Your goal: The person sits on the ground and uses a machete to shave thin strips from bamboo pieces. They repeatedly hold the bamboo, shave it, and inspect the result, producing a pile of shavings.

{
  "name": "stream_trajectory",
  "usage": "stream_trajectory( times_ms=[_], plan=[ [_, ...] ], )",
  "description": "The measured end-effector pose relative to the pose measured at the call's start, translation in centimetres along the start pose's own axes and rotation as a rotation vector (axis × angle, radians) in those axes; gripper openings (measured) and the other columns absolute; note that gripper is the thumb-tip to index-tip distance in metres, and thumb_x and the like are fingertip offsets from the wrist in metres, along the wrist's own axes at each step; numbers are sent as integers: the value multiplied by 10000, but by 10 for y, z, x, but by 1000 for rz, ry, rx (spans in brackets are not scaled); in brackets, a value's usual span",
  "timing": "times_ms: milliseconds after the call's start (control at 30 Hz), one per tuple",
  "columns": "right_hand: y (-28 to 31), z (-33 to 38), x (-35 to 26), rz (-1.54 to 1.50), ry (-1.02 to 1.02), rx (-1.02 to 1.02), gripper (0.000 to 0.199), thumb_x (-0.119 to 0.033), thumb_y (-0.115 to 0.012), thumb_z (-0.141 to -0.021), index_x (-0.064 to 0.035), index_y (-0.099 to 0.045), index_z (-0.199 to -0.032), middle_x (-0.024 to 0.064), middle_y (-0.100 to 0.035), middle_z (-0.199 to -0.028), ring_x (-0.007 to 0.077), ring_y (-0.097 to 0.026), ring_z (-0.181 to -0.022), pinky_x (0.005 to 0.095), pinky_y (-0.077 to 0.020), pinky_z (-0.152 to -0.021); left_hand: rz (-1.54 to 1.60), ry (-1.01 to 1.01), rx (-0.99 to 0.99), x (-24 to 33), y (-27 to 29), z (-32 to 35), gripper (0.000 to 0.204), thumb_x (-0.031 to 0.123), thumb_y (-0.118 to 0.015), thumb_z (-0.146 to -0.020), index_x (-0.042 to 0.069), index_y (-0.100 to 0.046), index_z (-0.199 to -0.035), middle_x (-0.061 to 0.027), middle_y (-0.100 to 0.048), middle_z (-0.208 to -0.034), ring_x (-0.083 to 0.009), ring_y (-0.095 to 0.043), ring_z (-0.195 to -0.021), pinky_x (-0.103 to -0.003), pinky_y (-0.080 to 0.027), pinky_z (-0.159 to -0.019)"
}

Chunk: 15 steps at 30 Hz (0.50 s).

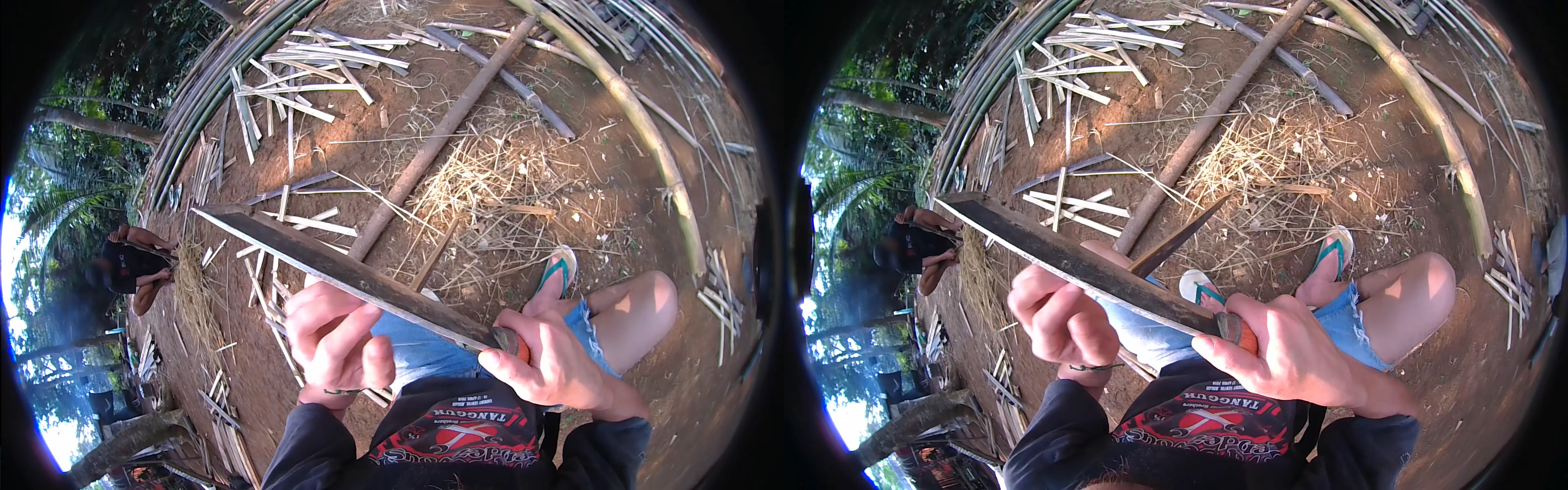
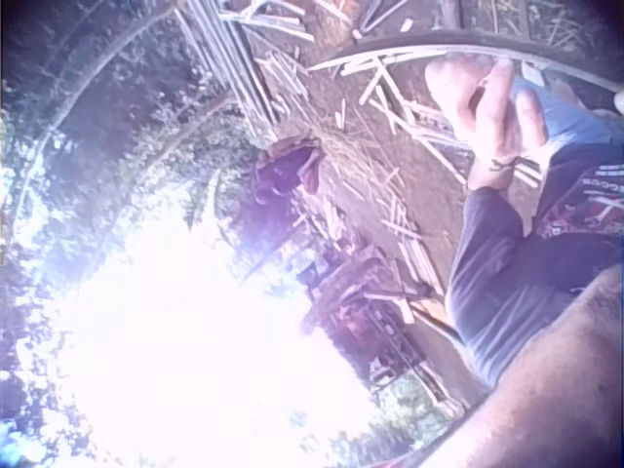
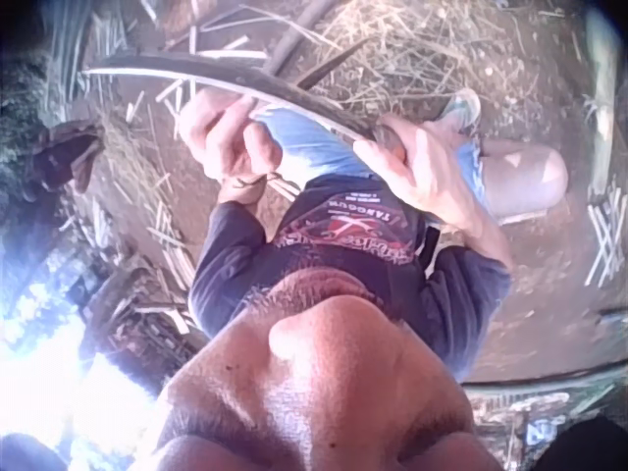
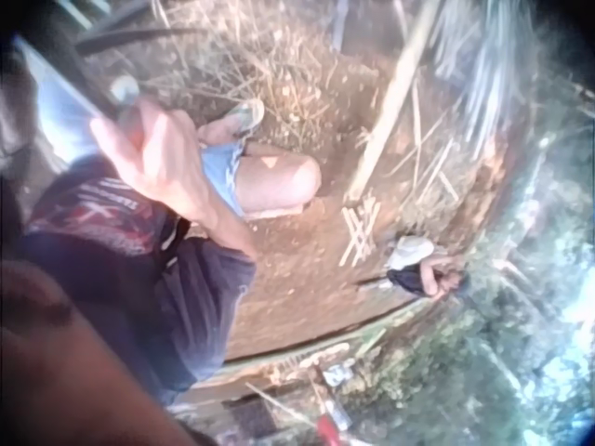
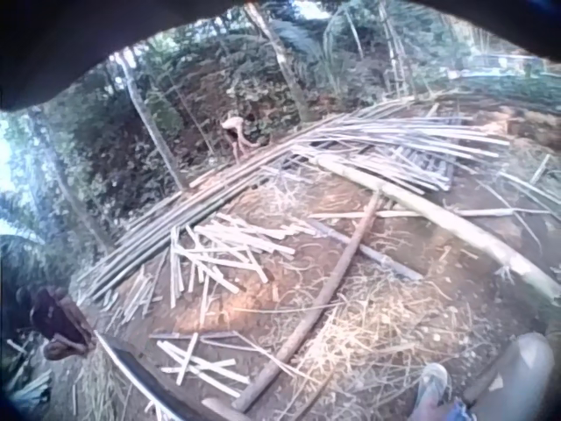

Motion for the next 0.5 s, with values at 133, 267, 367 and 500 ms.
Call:
stream_trajectory(
  times_ms=[133,267,367,500],
  plan=[
    [-4,9,10,29,-230,-108,425,-359,-700,-884,20,-549,-764,110,-467,-553,282,-455,-591,387,-371,-719,-268,-400,272,35,54,-44,549,395,-320,-991,49,-479,-1386,-214,-434,-1369,-398,-380,-1351,-527,-244,-1161],
    [-2,11,1,69,-82,-48,394,-318,-709,-908,30,-564,-792,120,-491,-501,296,-513,-462,398,-369,-526,-451,-367,144,31,37,-86,623,412,-292,-992,47,-457,-1469,-183,-370,-1562,-367,-228,-1500,-534,10,-1226],
    [3,11,-9,247,125,45,333,-272,-701,-928,23,-581,-830,121,-500,-483,299,-533,-417,412,-368,-422,-726,-114,-387,-20,-47,-82,553,410,-345,-991,141,-573,-1418,-107,-418,-1561,-340,-198,-1521,-538,142,-1186],
    [4,9,40,177,-168,-9,373,-307,-648,-964,30,-599,-812,123,-507,-501,301,-531,-438,429,-394,-474,-456,-125,-276,-14,-38,-78,555,457,-398,-1003,104,-605,-1378,-169,-424,-1542,-390,-238,-1499,-545,106,-1196]
  ],
)
Point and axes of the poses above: each hand's wrist, its own z-axis away from the middle knuckle, its own y-axis out of the back of the hand, x = y × z, the point moved 10 cm from there along -z, towards the middle knuckle
